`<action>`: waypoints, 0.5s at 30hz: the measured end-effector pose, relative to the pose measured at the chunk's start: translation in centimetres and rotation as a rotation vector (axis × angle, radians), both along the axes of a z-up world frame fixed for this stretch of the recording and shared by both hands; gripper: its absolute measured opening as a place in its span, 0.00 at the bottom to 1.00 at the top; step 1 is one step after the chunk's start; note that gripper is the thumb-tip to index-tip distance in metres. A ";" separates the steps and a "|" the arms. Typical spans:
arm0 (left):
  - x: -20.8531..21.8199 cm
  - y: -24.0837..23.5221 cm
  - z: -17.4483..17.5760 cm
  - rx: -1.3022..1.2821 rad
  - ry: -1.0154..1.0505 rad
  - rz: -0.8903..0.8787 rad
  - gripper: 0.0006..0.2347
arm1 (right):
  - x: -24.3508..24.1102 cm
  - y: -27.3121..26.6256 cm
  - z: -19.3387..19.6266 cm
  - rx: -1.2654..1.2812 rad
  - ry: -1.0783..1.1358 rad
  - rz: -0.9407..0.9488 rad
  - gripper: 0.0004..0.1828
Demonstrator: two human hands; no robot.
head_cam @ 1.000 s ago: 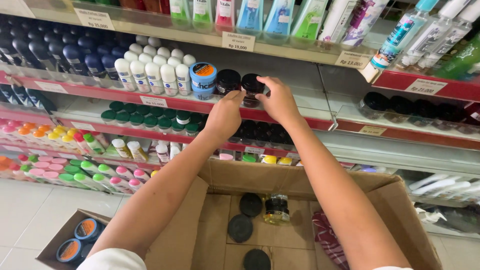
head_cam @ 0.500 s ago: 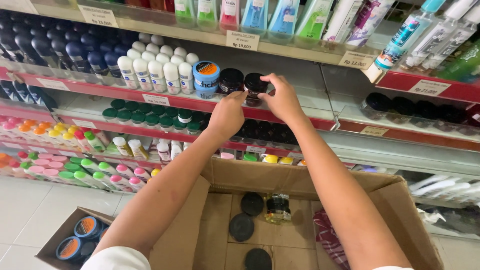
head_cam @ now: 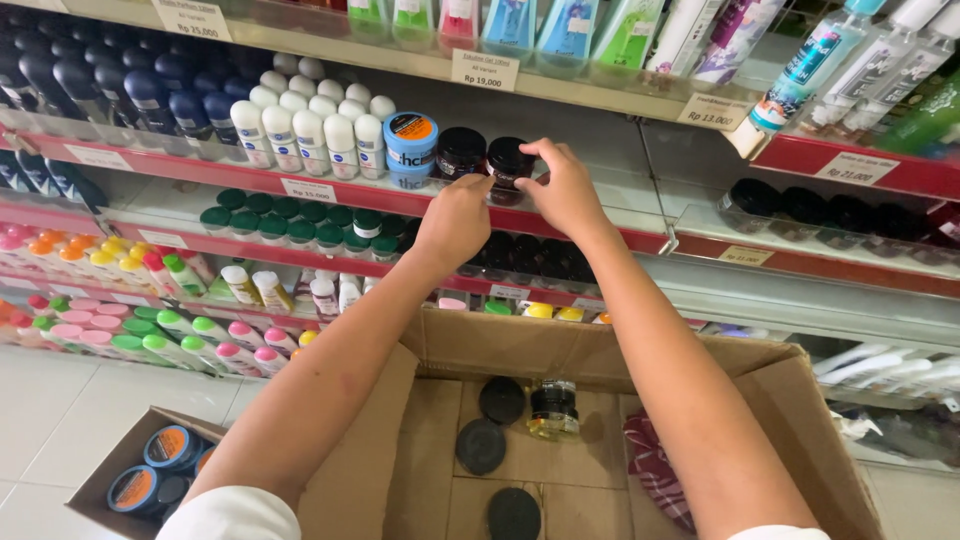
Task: Wiping jars of personal care products with a cloth and placing them on a grocery store shelf.
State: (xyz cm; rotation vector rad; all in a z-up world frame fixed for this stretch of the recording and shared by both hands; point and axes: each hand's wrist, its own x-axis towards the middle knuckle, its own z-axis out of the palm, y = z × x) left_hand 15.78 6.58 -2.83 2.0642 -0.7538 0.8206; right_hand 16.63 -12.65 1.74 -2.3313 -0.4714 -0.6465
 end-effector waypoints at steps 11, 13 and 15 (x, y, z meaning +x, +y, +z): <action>-2.6 0.3 2.6 -0.089 -0.176 -0.021 0.08 | -1.3 -2.8 -0.7 -0.060 -0.045 0.054 0.28; -4.0 -0.1 3.5 -0.120 -0.162 -0.079 0.07 | -3.4 -3.0 0.0 -0.105 -0.103 0.066 0.27; -5.4 -0.8 4.2 -0.136 -0.054 -0.182 0.07 | -5.6 -2.8 1.2 -0.106 -0.135 0.158 0.25</action>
